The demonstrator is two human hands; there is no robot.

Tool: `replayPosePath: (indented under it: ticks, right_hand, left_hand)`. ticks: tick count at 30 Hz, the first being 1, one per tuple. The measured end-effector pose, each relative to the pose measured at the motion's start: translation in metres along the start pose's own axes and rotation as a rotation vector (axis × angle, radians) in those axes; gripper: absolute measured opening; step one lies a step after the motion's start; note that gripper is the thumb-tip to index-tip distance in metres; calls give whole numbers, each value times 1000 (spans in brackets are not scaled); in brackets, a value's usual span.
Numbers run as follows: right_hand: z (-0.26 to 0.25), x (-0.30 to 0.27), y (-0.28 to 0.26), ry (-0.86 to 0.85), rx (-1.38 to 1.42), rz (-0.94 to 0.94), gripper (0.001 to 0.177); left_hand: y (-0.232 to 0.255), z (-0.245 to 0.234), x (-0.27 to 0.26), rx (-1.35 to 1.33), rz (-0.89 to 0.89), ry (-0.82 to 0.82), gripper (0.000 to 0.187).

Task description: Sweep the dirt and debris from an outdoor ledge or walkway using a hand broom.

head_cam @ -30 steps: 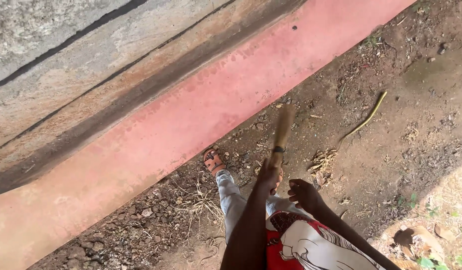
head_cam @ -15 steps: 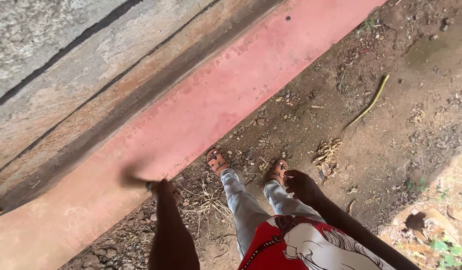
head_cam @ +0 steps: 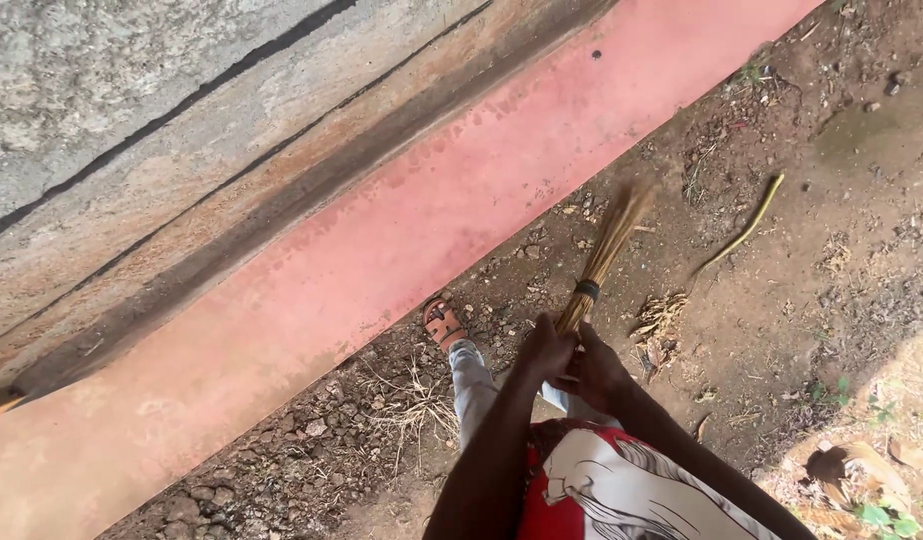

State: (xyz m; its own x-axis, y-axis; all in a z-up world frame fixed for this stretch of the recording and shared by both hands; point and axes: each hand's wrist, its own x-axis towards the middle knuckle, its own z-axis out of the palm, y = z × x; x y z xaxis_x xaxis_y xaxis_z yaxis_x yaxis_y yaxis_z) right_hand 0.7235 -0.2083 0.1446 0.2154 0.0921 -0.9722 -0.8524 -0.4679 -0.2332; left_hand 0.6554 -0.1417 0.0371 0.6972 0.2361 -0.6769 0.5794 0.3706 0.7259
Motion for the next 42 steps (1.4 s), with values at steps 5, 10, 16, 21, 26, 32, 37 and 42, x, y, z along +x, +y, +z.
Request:
replayPosePath:
  ticks: [5, 10, 16, 21, 26, 32, 37, 42]
  right_hand:
    - [30, 55, 19, -48, -195, 16, 27]
    - [118, 50, 30, -116, -568, 97, 36]
    - [151, 92, 12, -502, -1204, -240, 44]
    - [87, 131, -75, -303, -914, -121, 26]
    - [-121, 176, -193, 250, -695, 32, 57]
    - [-251, 266, -193, 396, -965, -19, 38]
    - [-168, 255, -143, 378, -1648, -650, 17]
    - [40, 185, -161, -517, -1113, -330, 70]
  left_hand:
    - [-17, -112, -81, -283, -291, -213, 61]
    - [-19, -233, -168, -285, -418, 484, 49]
    - [35, -265, -251, -574, -296, 900, 48]
    - [88, -210, -248, -670, -315, 1085, 51]
    - [91, -161, -167, -975, -109, 961, 50]
    - [146, -136, -98, -651, -51, 755, 53]
    - [163, -120, -55, -689, -69, 728, 53]
    - [169, -106, -51, -681, -140, 666, 54]
